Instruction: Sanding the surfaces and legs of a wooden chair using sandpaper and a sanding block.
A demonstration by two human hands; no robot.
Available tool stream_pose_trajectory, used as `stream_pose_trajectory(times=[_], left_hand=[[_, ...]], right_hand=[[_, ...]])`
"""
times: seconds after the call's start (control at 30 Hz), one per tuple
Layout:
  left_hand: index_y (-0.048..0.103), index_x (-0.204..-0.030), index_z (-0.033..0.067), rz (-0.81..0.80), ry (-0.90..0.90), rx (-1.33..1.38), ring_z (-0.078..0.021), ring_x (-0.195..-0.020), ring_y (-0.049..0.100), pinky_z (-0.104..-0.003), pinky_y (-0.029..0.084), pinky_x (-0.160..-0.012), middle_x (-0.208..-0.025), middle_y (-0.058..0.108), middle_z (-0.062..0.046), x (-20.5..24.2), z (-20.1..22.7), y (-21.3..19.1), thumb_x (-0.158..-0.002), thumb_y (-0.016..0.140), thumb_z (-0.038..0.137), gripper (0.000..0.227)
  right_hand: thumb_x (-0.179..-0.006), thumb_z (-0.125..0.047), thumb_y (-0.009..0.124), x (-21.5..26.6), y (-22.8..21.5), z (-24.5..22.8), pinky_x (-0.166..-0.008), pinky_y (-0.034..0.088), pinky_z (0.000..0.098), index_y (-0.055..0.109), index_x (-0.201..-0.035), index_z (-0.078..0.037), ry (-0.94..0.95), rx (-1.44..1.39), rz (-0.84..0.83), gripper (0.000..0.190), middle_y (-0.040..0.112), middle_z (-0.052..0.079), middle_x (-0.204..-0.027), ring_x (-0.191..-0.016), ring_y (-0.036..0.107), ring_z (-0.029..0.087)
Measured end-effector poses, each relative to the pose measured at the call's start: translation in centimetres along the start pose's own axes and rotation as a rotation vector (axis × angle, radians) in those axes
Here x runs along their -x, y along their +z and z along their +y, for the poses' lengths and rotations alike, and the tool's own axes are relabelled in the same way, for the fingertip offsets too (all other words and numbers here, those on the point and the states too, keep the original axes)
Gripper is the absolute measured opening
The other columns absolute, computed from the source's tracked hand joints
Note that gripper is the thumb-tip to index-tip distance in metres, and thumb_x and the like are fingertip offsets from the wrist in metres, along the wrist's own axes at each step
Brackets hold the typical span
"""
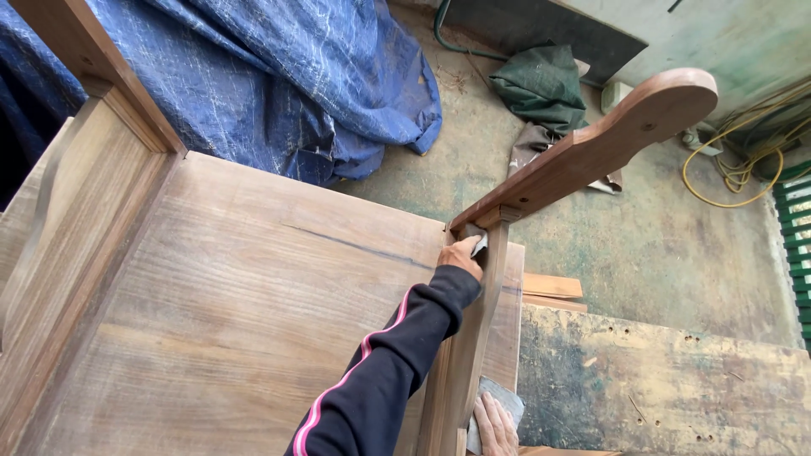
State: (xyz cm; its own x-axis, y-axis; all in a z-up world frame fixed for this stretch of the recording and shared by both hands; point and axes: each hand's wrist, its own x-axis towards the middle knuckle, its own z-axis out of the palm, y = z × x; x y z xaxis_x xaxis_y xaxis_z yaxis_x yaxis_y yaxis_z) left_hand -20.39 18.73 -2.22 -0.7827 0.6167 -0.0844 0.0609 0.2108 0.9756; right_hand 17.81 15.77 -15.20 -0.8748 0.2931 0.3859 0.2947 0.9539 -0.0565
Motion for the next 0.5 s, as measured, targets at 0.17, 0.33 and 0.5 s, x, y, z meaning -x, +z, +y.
stream_pose_trajectory(times=[0.17, 0.33, 0.5], left_hand=[[0.069, -0.128, 0.0043, 0.135, 0.317, 0.144, -0.0365, -0.117, 0.069, -0.037, 0.056, -0.102, -0.124, 0.070, -0.023, 2.1, 4.2, -1.5, -0.087, 0.051, -0.007, 0.046], [0.066, -0.126, -0.0005, 0.223, 0.558, 0.112, -0.0378, -0.120, 0.066, -0.039, 0.053, -0.105, -0.128, 0.068, -0.024, 2.2, 3.1, -1.0, -0.082, 0.050, -0.008, 0.048], [0.063, -0.129, -0.0025, 0.257, 0.569, -0.054, -0.0396, -0.117, 0.066, -0.040, 0.051, -0.102, -0.126, 0.068, -0.025, 3.4, 3.3, -0.6, -0.085, 0.052, -0.010, 0.046]], right_hand=[[-0.097, -0.026, 0.044, 1.9, 1.0, 1.3, -0.115, 0.039, 0.0436, 0.061, -0.138, -0.017, 0.037, 0.102, -0.082, 0.045, 0.058, 0.006, -0.146, -0.134, 0.056, 0.023], [-0.098, -0.031, 0.042, 0.9, 1.2, 0.5, -0.115, 0.039, 0.0428, 0.062, -0.138, -0.019, 0.055, 0.102, -0.048, 0.046, 0.059, 0.005, -0.145, -0.134, 0.056, 0.021], [-0.098, -0.033, 0.044, 0.8, 2.6, 1.0, -0.115, 0.040, 0.0409, 0.062, -0.136, -0.020, 0.053, 0.122, 0.009, 0.045, 0.061, 0.004, -0.143, -0.132, 0.057, 0.020]])
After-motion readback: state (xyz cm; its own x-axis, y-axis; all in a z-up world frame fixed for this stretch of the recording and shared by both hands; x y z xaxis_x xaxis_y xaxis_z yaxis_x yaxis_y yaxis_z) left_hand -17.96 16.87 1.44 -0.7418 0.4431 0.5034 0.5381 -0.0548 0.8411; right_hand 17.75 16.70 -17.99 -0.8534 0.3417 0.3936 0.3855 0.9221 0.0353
